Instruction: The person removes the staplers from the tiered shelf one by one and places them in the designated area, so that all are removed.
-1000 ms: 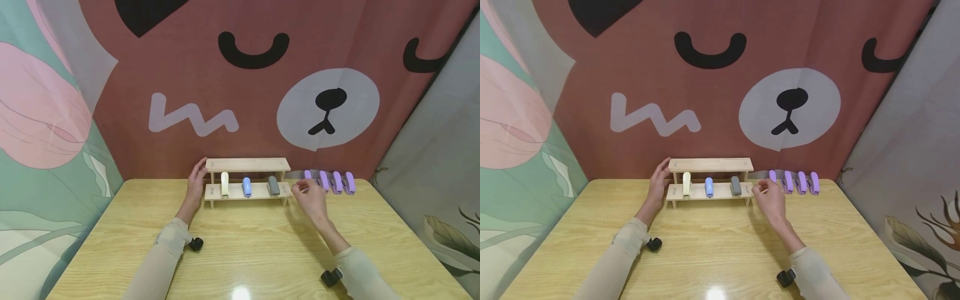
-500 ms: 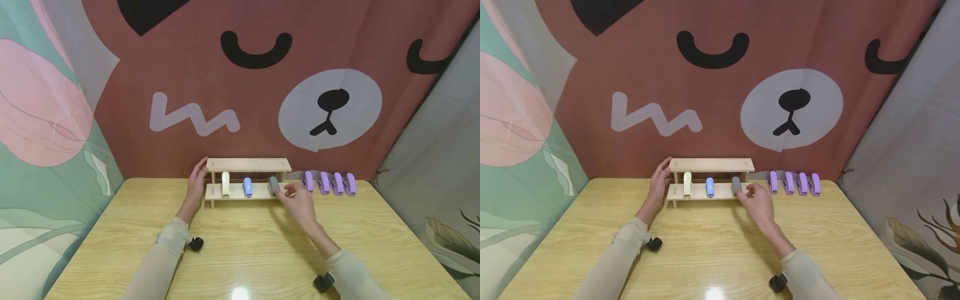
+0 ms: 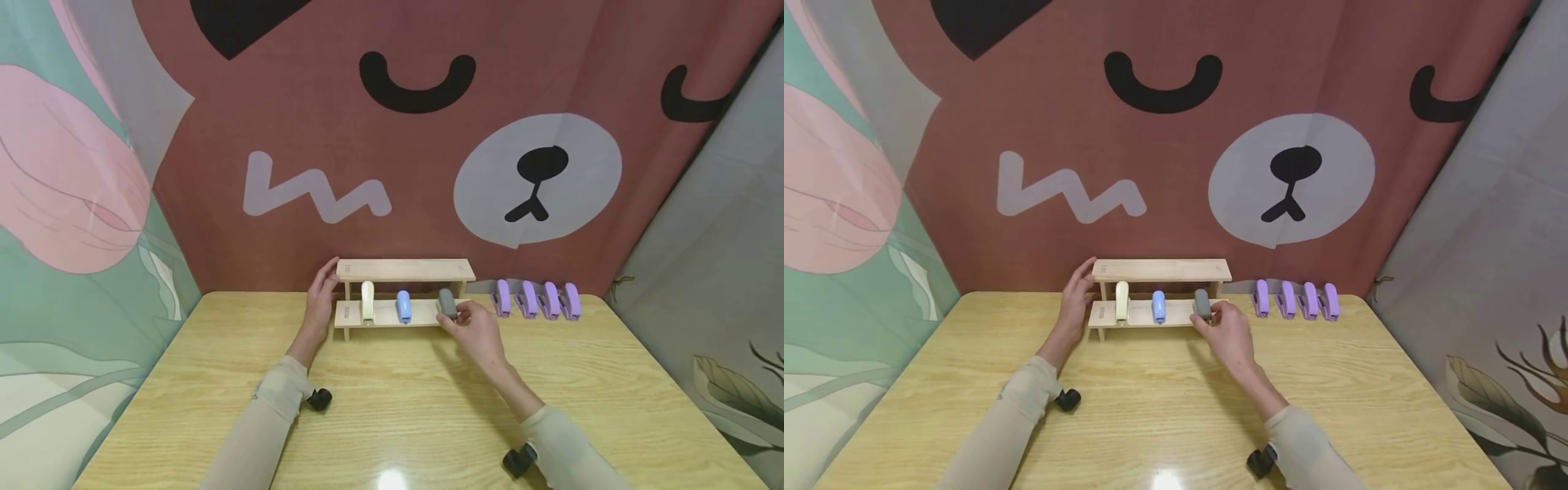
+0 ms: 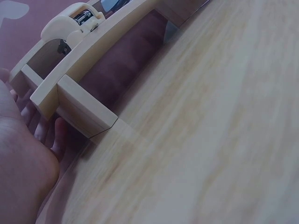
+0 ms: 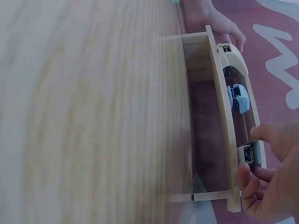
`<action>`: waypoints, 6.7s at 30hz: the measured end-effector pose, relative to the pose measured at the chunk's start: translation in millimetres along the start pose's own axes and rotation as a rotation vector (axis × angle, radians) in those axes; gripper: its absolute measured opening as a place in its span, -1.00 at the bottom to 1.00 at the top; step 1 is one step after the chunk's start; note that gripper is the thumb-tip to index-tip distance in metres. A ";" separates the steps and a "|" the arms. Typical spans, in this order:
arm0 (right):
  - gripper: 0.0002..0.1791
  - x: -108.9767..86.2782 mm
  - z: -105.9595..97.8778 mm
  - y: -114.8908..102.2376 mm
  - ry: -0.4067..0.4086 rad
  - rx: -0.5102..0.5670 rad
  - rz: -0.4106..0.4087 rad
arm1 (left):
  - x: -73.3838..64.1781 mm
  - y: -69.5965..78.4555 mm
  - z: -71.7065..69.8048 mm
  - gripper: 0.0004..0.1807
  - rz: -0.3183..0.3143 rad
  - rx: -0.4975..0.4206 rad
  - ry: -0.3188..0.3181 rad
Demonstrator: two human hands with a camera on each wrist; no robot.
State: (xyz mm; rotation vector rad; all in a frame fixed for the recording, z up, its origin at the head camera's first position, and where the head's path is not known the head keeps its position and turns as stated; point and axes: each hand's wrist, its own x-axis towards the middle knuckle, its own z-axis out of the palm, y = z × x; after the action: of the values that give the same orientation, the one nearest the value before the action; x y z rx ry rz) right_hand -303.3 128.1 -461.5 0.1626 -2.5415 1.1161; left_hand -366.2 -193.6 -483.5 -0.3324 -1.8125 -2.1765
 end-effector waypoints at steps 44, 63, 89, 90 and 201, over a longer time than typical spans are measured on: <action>-0.68 4.9 -33.1 -14.5 0.145 0.143 0.034 | 1.6 -5.0 -4.1 -0.49 0.010 0.027 -0.008; -0.59 12.7 -65.6 -6.8 0.138 0.272 0.148 | 10.0 -33.3 -4.8 -0.52 0.022 -0.007 0.033; -0.54 24.1 -110.3 29.7 0.142 0.587 0.374 | 9.9 -29.4 -6.0 -0.50 0.013 -0.046 0.002; -0.55 24.5 -110.4 30.8 0.148 0.623 0.370 | 9.7 -30.0 -5.9 -0.50 0.014 -0.039 0.008; -0.27 9.0 -179.7 153.9 0.282 -0.031 0.533 | 9.2 -25.1 -5.6 -0.49 -0.004 0.005 0.010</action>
State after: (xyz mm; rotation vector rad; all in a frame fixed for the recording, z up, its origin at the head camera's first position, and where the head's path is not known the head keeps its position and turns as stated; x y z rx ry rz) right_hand -299.6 364.7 -452.3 -0.6702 -2.3972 1.1734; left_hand -383.8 -195.7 -504.3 -0.3170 -1.8149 -2.1718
